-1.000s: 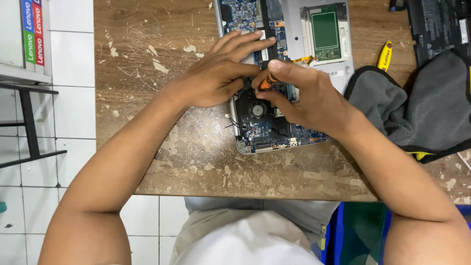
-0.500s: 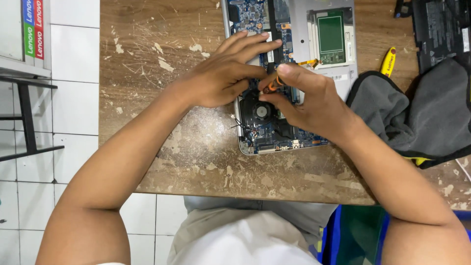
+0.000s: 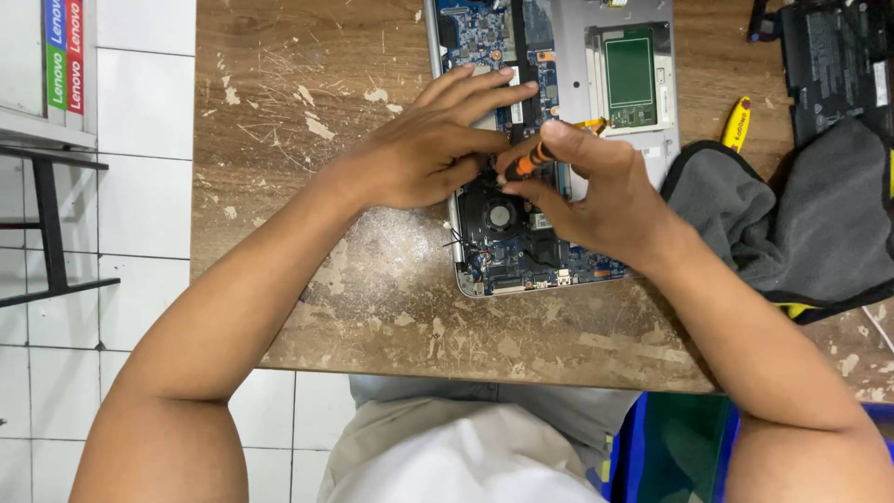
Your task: Repairing a laptop by manipulating the motherboard and using a screwdriver to manage internal screws
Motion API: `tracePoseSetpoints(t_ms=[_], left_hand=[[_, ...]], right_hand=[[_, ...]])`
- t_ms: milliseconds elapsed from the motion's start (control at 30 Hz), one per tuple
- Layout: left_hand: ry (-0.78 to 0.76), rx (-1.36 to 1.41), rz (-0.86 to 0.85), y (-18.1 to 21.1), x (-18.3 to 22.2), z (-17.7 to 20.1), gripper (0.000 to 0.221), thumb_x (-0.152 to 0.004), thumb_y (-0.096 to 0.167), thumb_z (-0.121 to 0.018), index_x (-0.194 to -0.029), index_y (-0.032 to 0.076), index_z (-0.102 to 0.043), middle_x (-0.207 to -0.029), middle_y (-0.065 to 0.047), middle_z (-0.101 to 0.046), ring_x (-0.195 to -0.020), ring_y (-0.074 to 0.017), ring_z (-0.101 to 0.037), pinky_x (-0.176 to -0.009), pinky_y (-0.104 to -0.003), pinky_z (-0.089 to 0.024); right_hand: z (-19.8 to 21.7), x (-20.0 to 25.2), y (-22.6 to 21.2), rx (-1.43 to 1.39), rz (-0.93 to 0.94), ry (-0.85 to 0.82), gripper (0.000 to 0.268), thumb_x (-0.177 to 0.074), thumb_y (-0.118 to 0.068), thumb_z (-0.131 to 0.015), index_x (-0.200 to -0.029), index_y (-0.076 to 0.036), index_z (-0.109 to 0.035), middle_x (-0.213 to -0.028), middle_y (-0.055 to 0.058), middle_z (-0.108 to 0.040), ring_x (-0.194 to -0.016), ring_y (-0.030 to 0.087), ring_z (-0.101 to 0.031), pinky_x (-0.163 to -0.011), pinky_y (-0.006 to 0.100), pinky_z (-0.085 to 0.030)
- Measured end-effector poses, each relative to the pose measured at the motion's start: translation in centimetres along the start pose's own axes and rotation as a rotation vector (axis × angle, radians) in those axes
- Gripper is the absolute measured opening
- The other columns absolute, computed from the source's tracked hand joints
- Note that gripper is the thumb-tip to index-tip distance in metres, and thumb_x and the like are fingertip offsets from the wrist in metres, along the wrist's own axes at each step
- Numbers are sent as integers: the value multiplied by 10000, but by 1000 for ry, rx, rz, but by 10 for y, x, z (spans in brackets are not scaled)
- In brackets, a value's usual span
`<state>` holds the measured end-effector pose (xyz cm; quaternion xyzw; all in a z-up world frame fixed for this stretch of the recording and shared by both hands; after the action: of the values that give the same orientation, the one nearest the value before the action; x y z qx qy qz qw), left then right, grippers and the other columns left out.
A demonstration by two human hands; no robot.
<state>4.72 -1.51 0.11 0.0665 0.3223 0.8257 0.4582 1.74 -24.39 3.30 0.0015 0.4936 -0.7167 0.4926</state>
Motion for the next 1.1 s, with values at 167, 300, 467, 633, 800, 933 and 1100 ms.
tracePoseSetpoints(t_ms=[167, 300, 467, 633, 800, 933, 1100], left_hand=[[-27, -2, 33, 6, 0, 1, 273, -1023, 114, -672, -1269, 214, -736, -1802, -82, -245, -1681, -377, -138, -1353, -667, -59], [61, 26, -49, 2, 5, -3, 262, -1058, 88, -652, -1304, 121, -738, -1788, -108, -296, -1677, -406, -208, -1353, -685, -117], [19, -1, -9, 3, 1, -1, 197, -1052, 126, -683, -1240, 151, -738, -1799, -87, -264, -1684, -374, -168, -1361, -670, -81], [-10, -23, 27, 6, 1, 1, 299, -1027, 147, -699, -1314, 221, -744, -1801, -74, -250, -1682, -362, -160, -1357, -670, -63], [58, 17, -40, 5, 4, -3, 318, -1018, 78, -711, -1327, 150, -737, -1786, -103, -301, -1673, -403, -221, -1353, -704, -113], [65, -2, -48, 4, 3, -2, 180, -1063, 90, -685, -1235, 113, -737, -1794, -102, -293, -1679, -394, -224, -1370, -683, -102], [26, 9, -2, 5, 1, -1, 371, -1028, 90, -704, -1385, 185, -741, -1790, -84, -279, -1672, -388, -188, -1349, -685, -87]], right_hand=[[-13, 17, 8, 267, -2, 112, 947, -1040, -21, -953, -1678, -196, -277, -1068, 160, -649, -991, 289, -644, -939, 427, -609], [-5, 10, 6, 284, 81, 44, 827, -1045, 17, -947, -1605, -39, -340, -1199, 207, -668, -1085, 373, -718, -1069, 512, -625], [-2, 2, 0, 55, 41, -23, 955, -1141, 129, -769, -1786, -287, -200, -1330, 225, -736, -1243, 332, -769, -1139, 434, -639], [-12, 15, 12, 244, 68, 75, 1001, -1100, 15, -929, -1761, -247, -225, -1029, 101, -594, -916, 275, -555, -859, 426, -532], [-9, 4, -7, 304, 106, 38, 867, -1093, -3, -920, -1642, -110, -257, -1222, 226, -647, -1074, 363, -705, -929, 455, -622], [-1, 7, -1, 215, 69, 18, 790, -1101, 116, -834, -1651, -54, -292, -1398, 198, -654, -1283, 353, -790, -1131, 475, -669], [-8, 11, 4, 172, 7, -34, 1039, -1114, 108, -866, -1783, -330, -203, -1104, 131, -643, -961, 281, -641, -853, 392, -555]])
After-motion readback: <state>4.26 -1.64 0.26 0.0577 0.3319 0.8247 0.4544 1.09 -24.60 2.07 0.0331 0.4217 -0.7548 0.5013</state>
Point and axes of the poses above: each hand's wrist, its own x-axis away from the middle knuckle, its own z-axis out of the back of the hand, y = z × x, the point moved 3 cm from there along -x, towards the middle knuckle
